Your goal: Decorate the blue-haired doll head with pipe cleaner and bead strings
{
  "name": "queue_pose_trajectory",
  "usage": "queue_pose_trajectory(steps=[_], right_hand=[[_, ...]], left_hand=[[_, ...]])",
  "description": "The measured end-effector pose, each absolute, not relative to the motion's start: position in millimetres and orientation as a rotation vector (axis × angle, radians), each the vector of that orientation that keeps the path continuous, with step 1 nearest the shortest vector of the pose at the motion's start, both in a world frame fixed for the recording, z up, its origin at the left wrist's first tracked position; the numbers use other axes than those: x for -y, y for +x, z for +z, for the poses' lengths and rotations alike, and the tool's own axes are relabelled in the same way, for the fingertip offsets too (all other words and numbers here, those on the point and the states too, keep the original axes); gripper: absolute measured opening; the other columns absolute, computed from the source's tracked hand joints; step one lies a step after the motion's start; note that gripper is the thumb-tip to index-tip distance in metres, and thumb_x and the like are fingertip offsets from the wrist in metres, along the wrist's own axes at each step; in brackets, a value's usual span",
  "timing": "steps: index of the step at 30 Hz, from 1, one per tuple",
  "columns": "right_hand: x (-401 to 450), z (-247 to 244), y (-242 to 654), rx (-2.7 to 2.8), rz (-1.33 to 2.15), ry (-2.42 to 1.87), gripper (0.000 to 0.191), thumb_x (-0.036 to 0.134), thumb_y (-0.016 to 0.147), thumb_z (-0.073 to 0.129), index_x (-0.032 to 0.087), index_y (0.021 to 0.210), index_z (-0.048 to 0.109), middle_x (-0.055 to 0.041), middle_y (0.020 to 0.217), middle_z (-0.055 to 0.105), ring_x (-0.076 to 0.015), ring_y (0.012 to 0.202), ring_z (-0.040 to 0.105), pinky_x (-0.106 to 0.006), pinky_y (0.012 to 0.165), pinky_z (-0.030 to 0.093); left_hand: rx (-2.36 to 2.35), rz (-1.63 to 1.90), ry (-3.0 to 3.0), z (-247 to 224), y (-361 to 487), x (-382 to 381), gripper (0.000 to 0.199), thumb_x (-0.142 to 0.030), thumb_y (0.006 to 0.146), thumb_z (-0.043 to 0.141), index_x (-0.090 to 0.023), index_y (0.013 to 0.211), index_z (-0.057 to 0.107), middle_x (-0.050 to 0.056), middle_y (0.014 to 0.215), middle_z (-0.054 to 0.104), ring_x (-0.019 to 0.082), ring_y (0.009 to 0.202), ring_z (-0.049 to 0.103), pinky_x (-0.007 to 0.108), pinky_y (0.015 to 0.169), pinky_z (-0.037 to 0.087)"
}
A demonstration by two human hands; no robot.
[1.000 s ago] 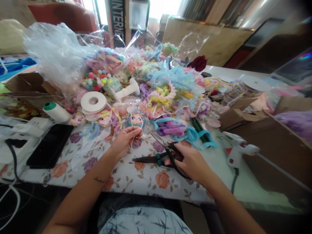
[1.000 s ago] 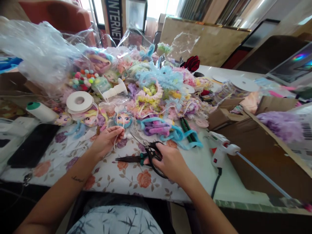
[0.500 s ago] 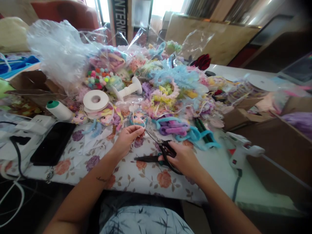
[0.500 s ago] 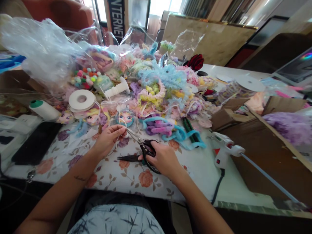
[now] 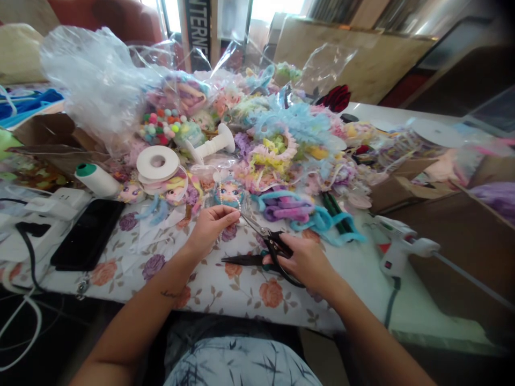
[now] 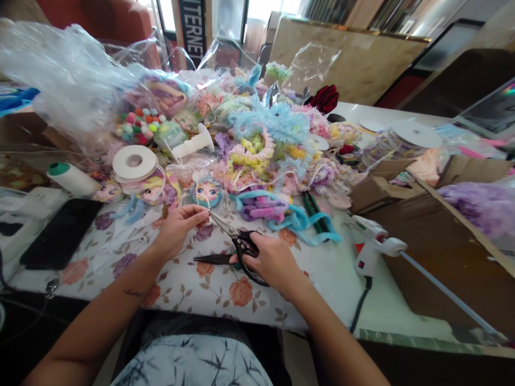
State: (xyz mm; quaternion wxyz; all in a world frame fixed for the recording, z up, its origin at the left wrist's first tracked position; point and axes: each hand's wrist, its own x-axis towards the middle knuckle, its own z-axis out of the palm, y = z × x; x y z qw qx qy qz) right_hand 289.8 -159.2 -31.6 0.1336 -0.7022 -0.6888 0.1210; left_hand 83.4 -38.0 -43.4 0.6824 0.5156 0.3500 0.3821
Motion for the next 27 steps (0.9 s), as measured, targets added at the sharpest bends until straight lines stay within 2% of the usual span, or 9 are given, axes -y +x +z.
queue_pose_trajectory(steps=[9,18,23,27], right_hand=[[161.9,-26.7,295.6,2.013,0.432,-2.092,0.023,0.035,0.078,0.063,0.022,0.066,0.048,-0.0009,0.061,0.060,-0.0170,0.059,0.055,-0.024,0.056,0.031],[161.3,-24.0,293.6,1.981,0.497,-2.066,0.037,0.050,0.079,0.064,0.022,0.064,0.045,0.0002,0.058,0.056,-0.0159,0.058,0.051,-0.024,0.055,0.031],[161.4,-26.4,297.3,1.979,0.469,-2.063,0.031,0.039,0.078,0.064,0.022,0.061,0.045,0.0008,0.056,0.055,-0.0149,0.056,0.049,-0.024,0.054,0.031],[162.0,-28.1,298.1,1.994,0.419,-2.073,0.024,0.035,0.078,0.062,0.022,0.062,0.049,-0.0001,0.056,0.057,-0.0153,0.056,0.051,-0.024,0.054,0.031]], left_hand=[[-0.840,0.849,1.490,-45.2,80.7,39.7,0.026,-0.041,0.081,0.068,-0.015,0.081,0.070,0.002,0.071,0.063,0.011,0.061,0.049,0.024,0.057,0.037],[-0.852,0.854,1.611,-41.7,79.4,38.3,0.024,-0.039,0.083,0.066,-0.016,0.080,0.069,0.001,0.072,0.063,0.012,0.064,0.050,0.024,0.060,0.040],[-0.849,0.844,1.591,-42.8,79.0,39.0,0.022,-0.038,0.082,0.068,-0.017,0.081,0.069,0.002,0.073,0.064,0.013,0.065,0.055,0.024,0.060,0.044],[-0.751,0.909,1.444,-44.9,80.6,40.3,0.020,-0.032,0.080,0.070,-0.019,0.094,0.064,0.005,0.090,0.069,0.015,0.075,0.064,0.025,0.069,0.052]])
